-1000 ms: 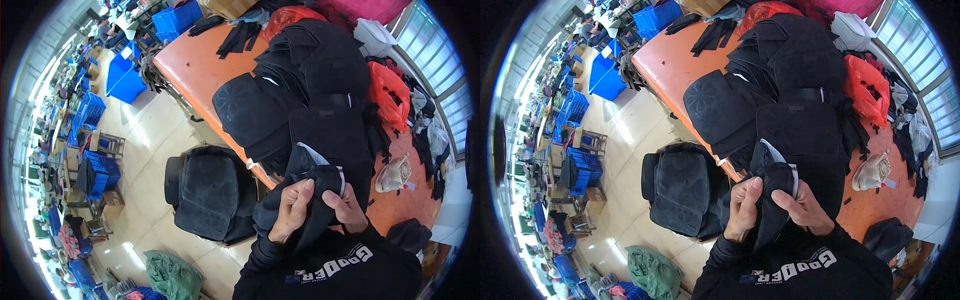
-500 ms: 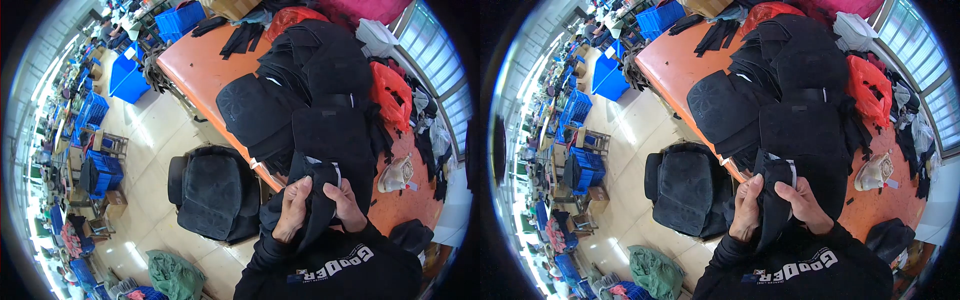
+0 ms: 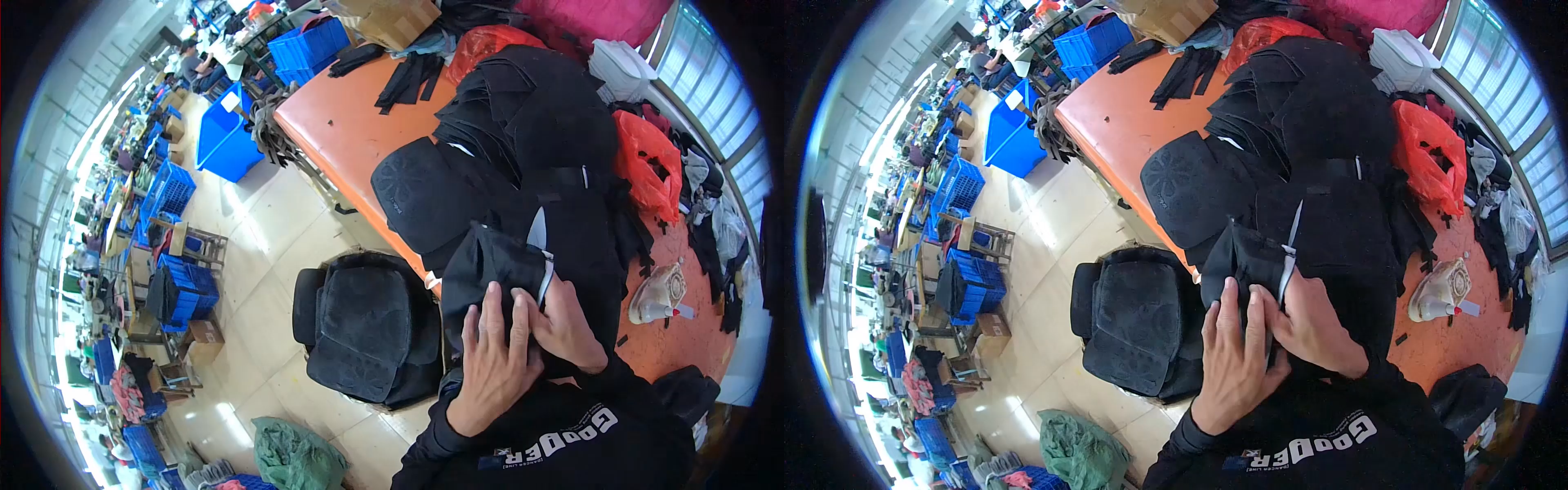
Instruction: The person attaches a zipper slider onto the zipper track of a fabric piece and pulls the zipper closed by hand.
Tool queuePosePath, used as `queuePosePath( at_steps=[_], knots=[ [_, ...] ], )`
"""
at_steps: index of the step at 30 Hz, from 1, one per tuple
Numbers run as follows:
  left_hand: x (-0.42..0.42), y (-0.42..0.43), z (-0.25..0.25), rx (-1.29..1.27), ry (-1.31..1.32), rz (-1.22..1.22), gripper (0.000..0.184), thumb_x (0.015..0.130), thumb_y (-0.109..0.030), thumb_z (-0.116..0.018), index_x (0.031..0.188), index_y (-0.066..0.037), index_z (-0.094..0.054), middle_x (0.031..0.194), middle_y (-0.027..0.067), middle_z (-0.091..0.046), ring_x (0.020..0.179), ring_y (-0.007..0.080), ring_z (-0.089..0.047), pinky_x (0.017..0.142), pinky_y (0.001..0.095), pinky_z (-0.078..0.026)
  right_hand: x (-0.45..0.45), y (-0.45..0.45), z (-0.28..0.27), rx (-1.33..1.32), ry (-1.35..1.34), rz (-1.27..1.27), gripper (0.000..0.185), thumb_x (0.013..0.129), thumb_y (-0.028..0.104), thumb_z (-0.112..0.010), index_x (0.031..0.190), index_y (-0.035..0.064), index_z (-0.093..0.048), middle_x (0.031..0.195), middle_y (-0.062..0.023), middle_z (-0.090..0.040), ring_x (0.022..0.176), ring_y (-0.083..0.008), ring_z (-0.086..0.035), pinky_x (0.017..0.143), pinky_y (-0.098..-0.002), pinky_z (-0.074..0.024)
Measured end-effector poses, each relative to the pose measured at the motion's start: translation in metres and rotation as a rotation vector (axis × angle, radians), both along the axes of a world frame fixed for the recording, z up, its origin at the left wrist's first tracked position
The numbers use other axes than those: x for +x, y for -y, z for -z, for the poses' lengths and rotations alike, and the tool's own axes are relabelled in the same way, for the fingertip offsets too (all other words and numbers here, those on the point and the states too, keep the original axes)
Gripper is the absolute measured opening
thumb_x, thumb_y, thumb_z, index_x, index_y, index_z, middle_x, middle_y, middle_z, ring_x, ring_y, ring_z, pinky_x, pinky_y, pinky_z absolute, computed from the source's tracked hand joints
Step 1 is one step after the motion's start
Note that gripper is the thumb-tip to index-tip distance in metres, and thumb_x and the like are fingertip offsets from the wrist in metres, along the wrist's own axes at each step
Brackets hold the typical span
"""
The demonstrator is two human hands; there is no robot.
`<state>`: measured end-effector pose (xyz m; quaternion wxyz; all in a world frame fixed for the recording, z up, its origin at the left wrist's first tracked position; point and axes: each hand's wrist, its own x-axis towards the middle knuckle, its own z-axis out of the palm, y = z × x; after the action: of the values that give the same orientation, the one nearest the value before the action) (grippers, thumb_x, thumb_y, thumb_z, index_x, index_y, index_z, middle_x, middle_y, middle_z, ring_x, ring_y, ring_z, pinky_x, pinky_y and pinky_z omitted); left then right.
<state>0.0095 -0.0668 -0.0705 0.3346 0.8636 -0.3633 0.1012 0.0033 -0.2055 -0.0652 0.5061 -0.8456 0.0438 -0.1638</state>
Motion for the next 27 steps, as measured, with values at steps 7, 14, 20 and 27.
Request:
queuePosePath(
  at_steps=[7,14,20,27],
  knots=[
    [0.014,0.008,0.014,-0.309,-0.338,-0.051,0.059,0.079,-0.007,-0.066,0.134,0.0,-0.046,0.108,0.0211,-0.059,0.101,0.0303,-0.06,0.079,0.0285,-0.047,0.005,0.021,-0.054,-0.169,-0.103,-0.255,0.022,0.089,0.015,-0.061,0.096,-0.0044,-0.057,0.068,-0.0162,-0.062,0.059,-0.0302,-0.064,0.052,-0.0328,-0.0474],
    [0.03,-0.007,0.011,-0.635,-0.897,0.08,0.034,0.092,-0.01,-0.06,0.123,0.002,-0.052,0.072,0.0045,-0.056,0.072,0.01,-0.052,0.066,0.0221,-0.041,0.011,0.05,-0.06,-0.506,-0.088,-0.425,0.022,0.087,0.02,-0.063,0.086,-0.0009,-0.057,0.059,-0.0127,-0.058,0.052,-0.0314,-0.059,0.049,-0.0387,-0.0448],
    [0.035,0.014,0.0,-0.754,-0.849,0.095,0.011,0.095,-0.009,-0.057,0.1,0.001,-0.056,0.077,0.002,-0.054,0.073,0.0088,-0.049,0.067,0.0214,-0.041,0.011,0.044,-0.052,-0.786,-0.06,-0.348,0.021,0.086,0.022,-0.063,0.084,0.0016,-0.058,0.055,-0.0112,-0.057,0.048,-0.0308,-0.057,0.048,-0.0394,-0.0431],
    [0.038,0.015,0.017,-0.874,-0.816,0.119,0.01,0.096,-0.008,-0.056,0.101,0.0,-0.057,0.086,-0.0014,-0.054,0.078,0.0047,-0.045,0.07,0.0184,-0.037,0.006,0.034,-0.055,-0.823,-0.079,-0.373,0.017,0.084,0.019,-0.064,0.086,0.0032,-0.06,0.053,-0.0089,-0.056,0.047,-0.0271,-0.058,0.046,-0.0369,-0.0421]
  ],
)
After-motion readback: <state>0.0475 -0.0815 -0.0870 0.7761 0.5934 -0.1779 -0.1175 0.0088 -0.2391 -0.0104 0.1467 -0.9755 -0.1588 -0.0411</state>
